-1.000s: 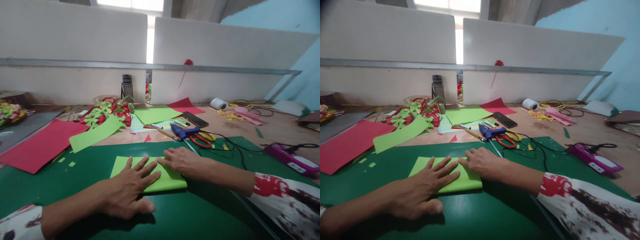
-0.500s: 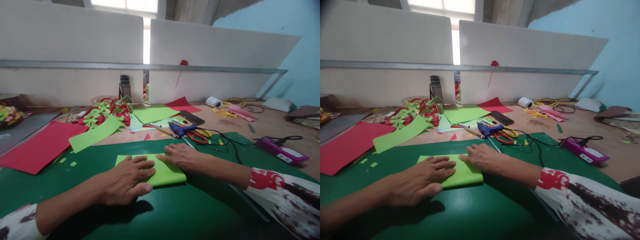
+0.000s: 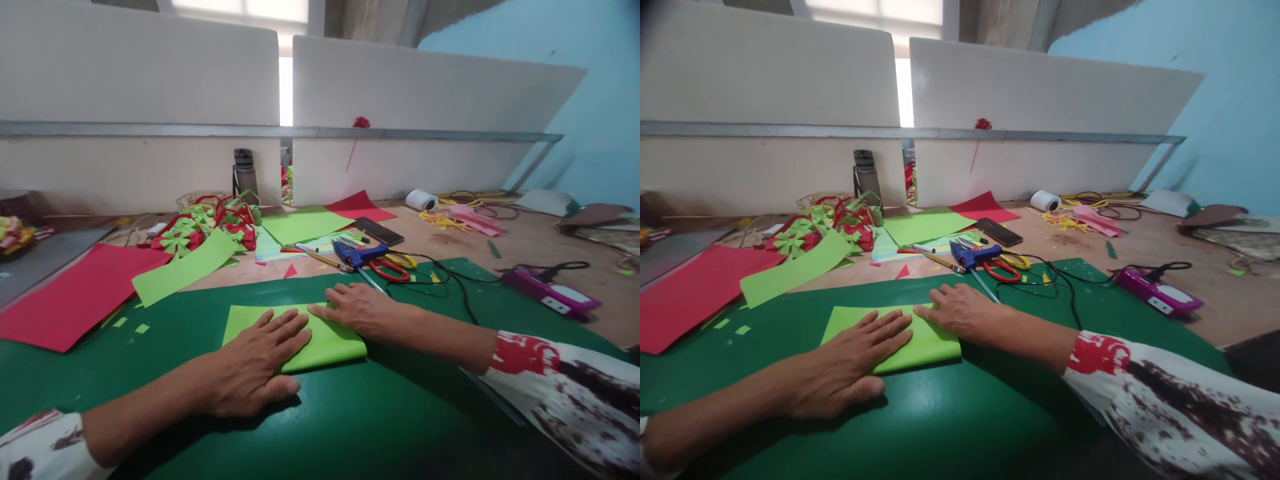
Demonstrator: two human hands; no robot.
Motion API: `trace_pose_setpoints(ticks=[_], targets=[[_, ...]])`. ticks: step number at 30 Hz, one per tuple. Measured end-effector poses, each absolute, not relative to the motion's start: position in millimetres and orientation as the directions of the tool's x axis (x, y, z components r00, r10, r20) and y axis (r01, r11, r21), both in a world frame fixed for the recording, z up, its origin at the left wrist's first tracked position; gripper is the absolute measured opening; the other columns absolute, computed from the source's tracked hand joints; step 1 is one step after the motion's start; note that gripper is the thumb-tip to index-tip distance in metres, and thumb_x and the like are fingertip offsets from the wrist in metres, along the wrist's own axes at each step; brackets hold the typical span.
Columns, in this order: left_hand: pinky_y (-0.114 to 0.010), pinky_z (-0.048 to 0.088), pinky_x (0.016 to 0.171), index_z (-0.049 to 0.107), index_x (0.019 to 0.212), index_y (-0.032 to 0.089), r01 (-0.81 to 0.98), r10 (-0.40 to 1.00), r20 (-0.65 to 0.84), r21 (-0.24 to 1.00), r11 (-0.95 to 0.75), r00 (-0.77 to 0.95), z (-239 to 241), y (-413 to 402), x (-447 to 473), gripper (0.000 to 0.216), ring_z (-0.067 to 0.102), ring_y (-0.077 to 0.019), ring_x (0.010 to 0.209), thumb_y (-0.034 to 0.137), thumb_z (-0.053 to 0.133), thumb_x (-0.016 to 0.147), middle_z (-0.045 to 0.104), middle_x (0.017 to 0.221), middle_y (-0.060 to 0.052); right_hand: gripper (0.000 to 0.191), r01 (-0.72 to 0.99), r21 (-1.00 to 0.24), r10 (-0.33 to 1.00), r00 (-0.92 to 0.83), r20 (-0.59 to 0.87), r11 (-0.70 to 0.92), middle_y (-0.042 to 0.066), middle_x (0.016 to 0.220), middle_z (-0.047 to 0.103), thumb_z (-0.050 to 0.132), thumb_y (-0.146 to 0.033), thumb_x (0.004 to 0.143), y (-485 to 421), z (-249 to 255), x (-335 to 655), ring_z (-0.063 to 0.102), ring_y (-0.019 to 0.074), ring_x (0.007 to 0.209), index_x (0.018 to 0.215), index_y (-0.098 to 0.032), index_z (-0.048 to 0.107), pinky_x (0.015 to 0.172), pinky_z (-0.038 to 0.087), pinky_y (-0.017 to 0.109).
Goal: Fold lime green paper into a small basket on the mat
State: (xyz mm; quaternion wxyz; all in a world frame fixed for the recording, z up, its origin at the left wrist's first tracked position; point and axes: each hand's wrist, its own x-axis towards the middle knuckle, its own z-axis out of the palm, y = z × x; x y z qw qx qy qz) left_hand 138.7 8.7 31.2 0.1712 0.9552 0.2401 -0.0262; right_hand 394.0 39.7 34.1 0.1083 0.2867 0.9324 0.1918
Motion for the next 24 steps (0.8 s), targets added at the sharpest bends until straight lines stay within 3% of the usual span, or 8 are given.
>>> trace_pose_setpoints(ticks=[3,7,10,13,17,20,24], targets=[[-0.055,0.003,0.111,0.008,0.148,0.02,0.477,0.451,-0.156,0.296,-0.827,0.879,26,5,139,0.074,-0.003,-0.0289,0.14,0.062,0.031,0.092,-0.001,0.153,-0.01,0.045,0.542,0.391,0.617,-0.782,-0.091,0.744,0.009,0.099,0.059,0.046,-0.014,0.089,36,36,394,0.055,0.0222,0.083,0.134,-0.023,0.042,0.059,0.038,0.029],[-0.057,0.003,0.11,0.012,0.148,0.022,0.468,0.447,-0.139,0.299,-0.832,0.884,25,7,140,0.075,-0.003,-0.0308,0.14,0.065,0.031,0.09,0.0,0.153,-0.011,0.038,0.642,0.339,0.702,-0.707,-0.087,0.688,0.013,0.102,0.062,0.05,-0.011,0.084,23,48,398,0.058,0.0252,0.09,0.122,-0.017,0.055,0.073,0.043,0.038],[-0.058,0.004,0.11,0.019,0.147,0.024,0.451,0.441,-0.104,0.303,-0.84,0.892,25,8,141,0.074,0.0,-0.0331,0.14,0.066,0.034,0.088,0.004,0.153,-0.012,0.038,0.752,0.283,0.772,-0.633,0.055,0.596,0.018,0.112,0.063,0.048,-0.012,0.086,-2,53,392,0.056,0.0291,0.105,0.124,-0.007,0.053,0.089,0.039,0.049],[-0.06,0.006,0.109,0.021,0.147,0.026,0.429,0.429,-0.071,0.307,-0.849,0.9,24,8,141,0.073,0.003,-0.0354,0.14,0.067,0.037,0.087,0.007,0.153,-0.012,0.048,0.778,0.201,0.74,-0.628,0.242,0.595,0.022,0.119,0.061,0.044,-0.038,0.093,-36,40,371,0.054,0.0315,0.112,0.124,-0.003,0.054,0.096,0.036,0.052],[-0.057,0.006,0.11,0.011,0.149,0.021,0.434,0.436,-0.064,0.3,-0.85,0.898,20,8,139,0.082,0.003,-0.0332,0.14,0.069,0.035,0.086,0.006,0.153,-0.013,0.076,0.797,0.128,0.72,-0.591,0.364,0.59,0.026,0.112,0.064,0.048,-0.066,0.08,-66,8,341,0.058,0.035,0.107,0.112,0.001,0.062,0.095,0.038,0.05],[-0.052,0.003,0.112,0.003,0.149,0.016,0.448,0.441,-0.095,0.286,-0.847,0.893,20,7,138,0.084,0.001,-0.0298,0.141,0.067,0.031,0.088,0.002,0.153,-0.013,0.075,0.822,0.068,0.759,-0.55,0.349,0.565,0.025,0.115,0.063,0.045,-0.066,0.081,-70,-3,332,0.055,0.0363,0.112,0.114,-0.001,0.061,0.099,0.034,0.053],[-0.052,0.003,0.112,0.005,0.148,0.022,0.489,0.463,-0.156,0.287,-0.824,0.872,21,7,138,0.061,-0.002,-0.026,0.141,0.053,0.02,0.098,0.0,0.153,-0.007,0.075,0.787,0.012,0.75,-0.593,0.293,0.617,0.024,0.123,0.058,0.042,-0.066,0.084,-70,2,336,0.051,0.0346,0.118,0.12,-0.002,0.058,0.101,0.032,0.052]])
